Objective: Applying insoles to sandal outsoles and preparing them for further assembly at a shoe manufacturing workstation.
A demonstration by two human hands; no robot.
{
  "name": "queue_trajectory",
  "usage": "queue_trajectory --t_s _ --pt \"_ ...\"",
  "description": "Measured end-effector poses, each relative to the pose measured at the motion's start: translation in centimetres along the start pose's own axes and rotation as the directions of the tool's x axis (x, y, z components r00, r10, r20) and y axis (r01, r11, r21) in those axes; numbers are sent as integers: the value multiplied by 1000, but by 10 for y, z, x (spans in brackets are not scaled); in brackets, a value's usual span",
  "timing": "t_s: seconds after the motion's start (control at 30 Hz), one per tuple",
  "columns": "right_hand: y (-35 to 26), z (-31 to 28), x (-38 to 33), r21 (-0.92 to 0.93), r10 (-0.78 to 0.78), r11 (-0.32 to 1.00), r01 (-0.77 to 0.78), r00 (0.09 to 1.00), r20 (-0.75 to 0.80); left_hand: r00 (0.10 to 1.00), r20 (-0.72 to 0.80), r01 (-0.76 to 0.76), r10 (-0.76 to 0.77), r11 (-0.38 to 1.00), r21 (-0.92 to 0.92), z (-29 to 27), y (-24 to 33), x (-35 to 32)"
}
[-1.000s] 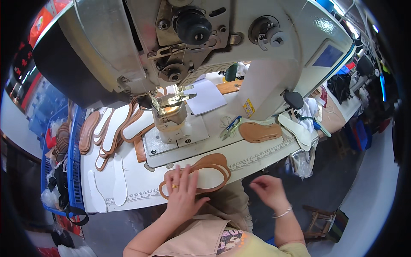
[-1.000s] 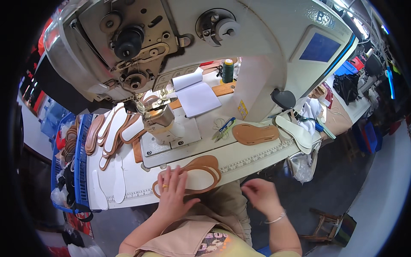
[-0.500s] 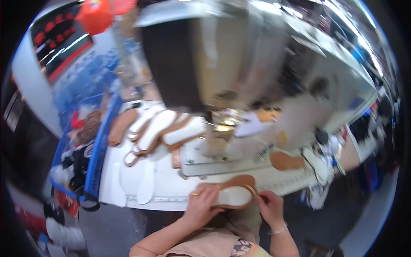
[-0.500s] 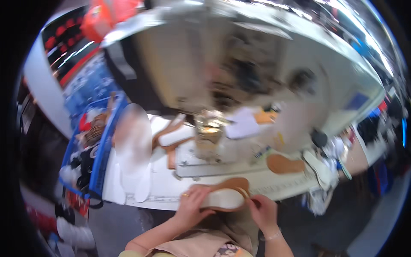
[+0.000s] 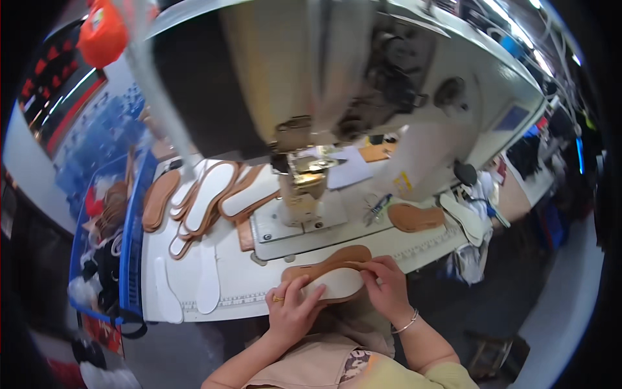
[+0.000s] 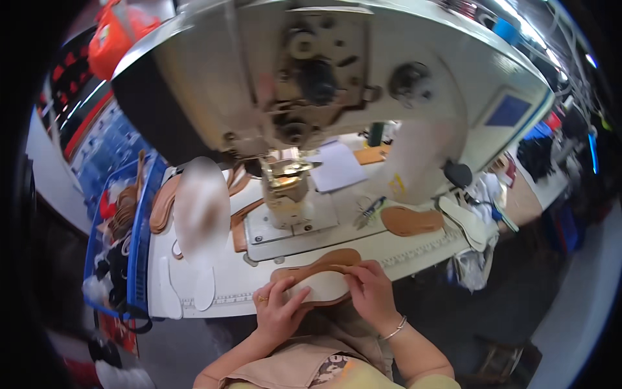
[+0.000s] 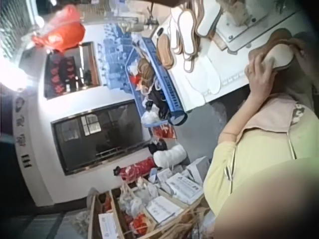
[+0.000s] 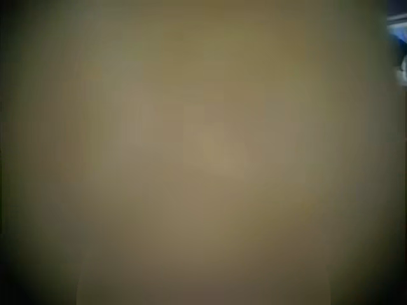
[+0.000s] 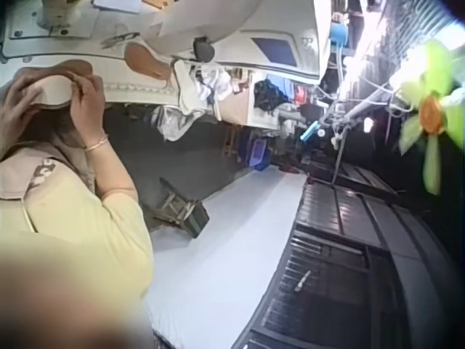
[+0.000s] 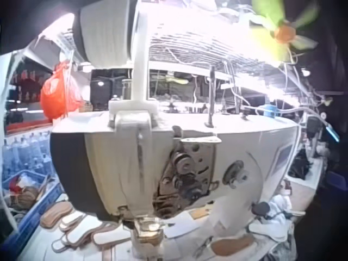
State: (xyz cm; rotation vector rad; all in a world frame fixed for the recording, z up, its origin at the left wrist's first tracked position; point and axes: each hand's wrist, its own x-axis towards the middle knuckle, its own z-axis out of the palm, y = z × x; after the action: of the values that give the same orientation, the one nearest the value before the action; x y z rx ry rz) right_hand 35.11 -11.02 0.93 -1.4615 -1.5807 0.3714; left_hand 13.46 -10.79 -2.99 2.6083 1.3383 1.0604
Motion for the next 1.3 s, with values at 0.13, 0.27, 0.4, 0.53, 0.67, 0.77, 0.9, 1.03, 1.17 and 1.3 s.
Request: queue_trajectory --t_s 0.13,0.27,0.4,0.53,0.67,0.77,0.9,1.03,1.17,1.3 --pt "16 1 -14 -129 20 992 -8 995 97 998 52 -25 21 997 77 4 7 6" --pt "6 -5 -4 -170 118 982 -82 969 216 999 43 -35 30 992 117 6 9 1" --pt "4 -10 11 -124 252 967 -222 903 348 999 36 -29 25 991 127 5 10 -3" --pt "5 -10 11 -103 307 951 -290 861 405 999 37 -32 28 991 126 4 12 -1" --pt "-11 -7 5 -41 160 987 -158 892 423 998 56 -14 7 992 123 4 12 0" --pt "-34 -11 3 160 126 947 -279 781 612 994 107 -15 1 991 131 3 9 0" --pt "-19 -19 23 69 157 976 -207 884 441 998 67 7 -12 997 83 2 11 4" --pt "9 -15 24 64 265 944 -324 859 437 997 72 5 -12 995 96 3 12 5" --pt "12 -14 21 92 261 942 -324 875 409 997 70 7 -14 995 103 2 13 3" --pt "19 -14 16 81 267 940 -331 863 428 997 71 1 -9 994 108 1 13 2"
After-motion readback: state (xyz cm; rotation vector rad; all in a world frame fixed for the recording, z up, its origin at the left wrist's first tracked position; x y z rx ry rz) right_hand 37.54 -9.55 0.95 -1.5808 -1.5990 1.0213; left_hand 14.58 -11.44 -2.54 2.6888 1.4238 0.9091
